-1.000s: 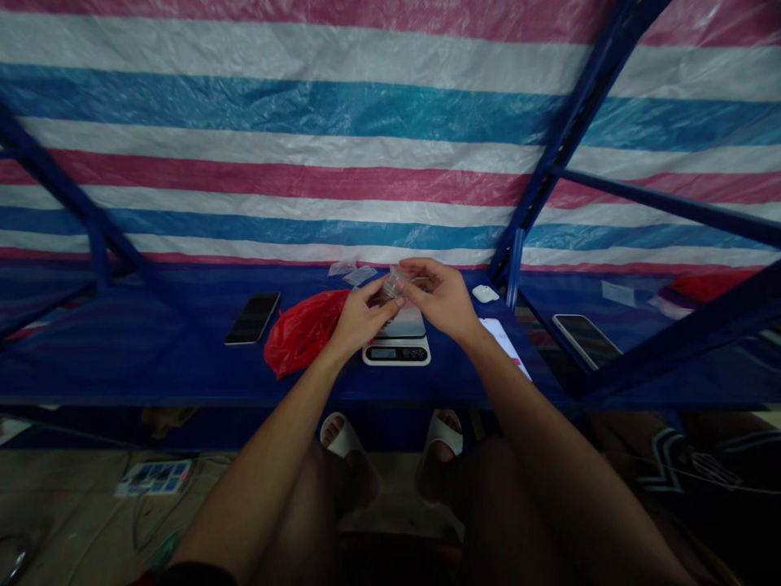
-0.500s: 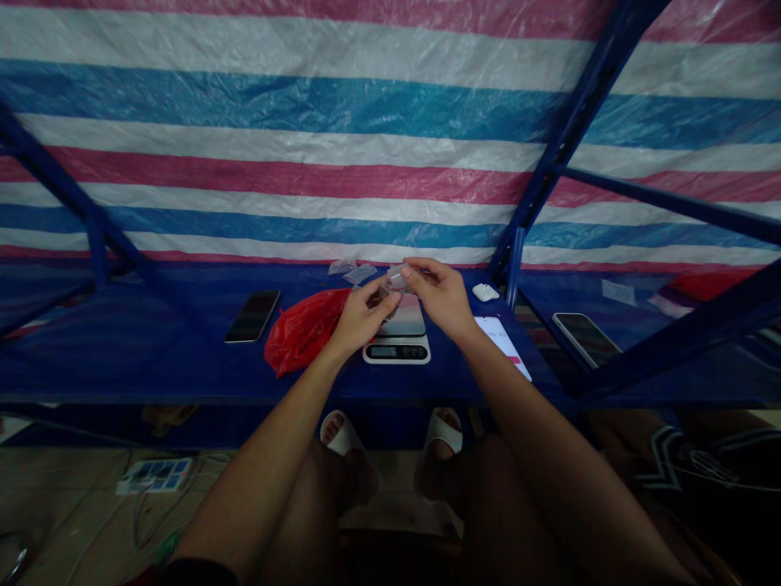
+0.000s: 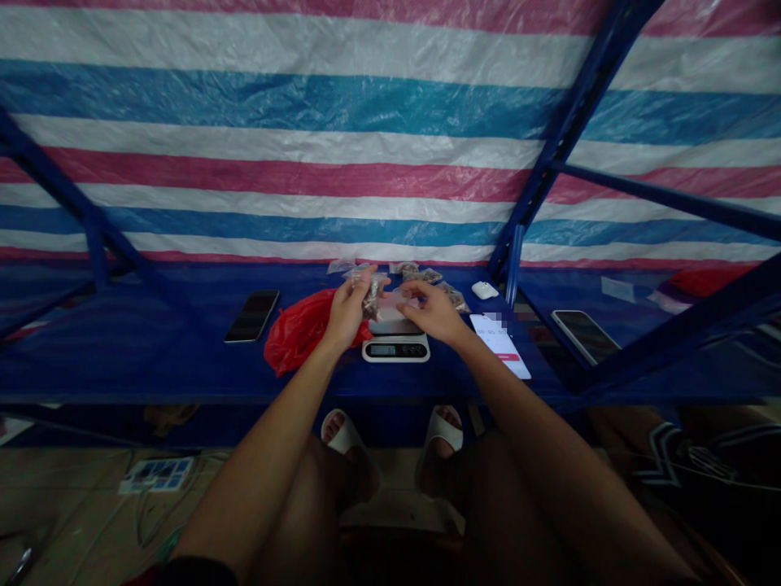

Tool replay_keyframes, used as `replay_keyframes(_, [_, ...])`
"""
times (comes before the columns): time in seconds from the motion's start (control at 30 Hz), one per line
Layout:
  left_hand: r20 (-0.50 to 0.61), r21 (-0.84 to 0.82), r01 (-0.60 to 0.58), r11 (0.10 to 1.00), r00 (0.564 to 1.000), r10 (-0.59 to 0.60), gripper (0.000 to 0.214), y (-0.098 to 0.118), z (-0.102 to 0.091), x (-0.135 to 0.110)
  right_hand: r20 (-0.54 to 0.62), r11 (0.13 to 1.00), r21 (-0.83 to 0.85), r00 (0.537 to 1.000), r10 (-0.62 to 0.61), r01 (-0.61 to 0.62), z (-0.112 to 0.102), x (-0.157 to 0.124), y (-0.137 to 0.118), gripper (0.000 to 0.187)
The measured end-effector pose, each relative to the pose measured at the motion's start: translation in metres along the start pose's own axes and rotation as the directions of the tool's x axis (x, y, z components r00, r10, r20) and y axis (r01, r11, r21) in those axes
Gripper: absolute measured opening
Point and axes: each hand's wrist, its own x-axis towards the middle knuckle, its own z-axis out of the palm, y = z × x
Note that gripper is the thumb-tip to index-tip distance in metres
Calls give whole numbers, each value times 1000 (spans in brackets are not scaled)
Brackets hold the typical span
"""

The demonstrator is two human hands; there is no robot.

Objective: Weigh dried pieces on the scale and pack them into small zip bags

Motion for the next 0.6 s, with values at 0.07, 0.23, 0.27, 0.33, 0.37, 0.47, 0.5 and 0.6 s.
replay_keyframes(0.07, [-13,29,-32,999,999,33,73,0,-1,-1,35,993,-109,998,-48,51,2,-2,2,35])
replay_keyframes(0.23, [23,25,-83,996,996,83,62,1,-1,-3,96,954,-287,993,-64,89,3,-4,4,40])
replay_keyframes(0.27, [37,21,-91,996,995,90,60,1,-1,-3,87,951,-290,992,-87,109,3,-4,3,40])
replay_keyframes(0.33, [60,35,-103,994,993,100,56,2,-2,-3,12,958,-238,987,-158,157,0,-4,-2,37])
replay_keyframes(0.37, [71,50,-106,993,992,102,55,2,-3,-3,-50,964,-191,979,-198,185,-1,-4,-6,35])
replay_keyframes(0.47, [102,88,-108,990,990,99,54,2,-4,-2,-190,952,-72,933,-305,296,-6,-4,-21,23])
replay_keyframes(0.5, [107,90,-107,990,989,97,54,1,-5,-2,-189,940,-62,921,-340,335,-7,-4,-25,20])
replay_keyframes(0.6, [113,89,-84,992,991,74,54,0,-6,-1,-117,907,-69,899,-422,416,-8,-5,-34,11])
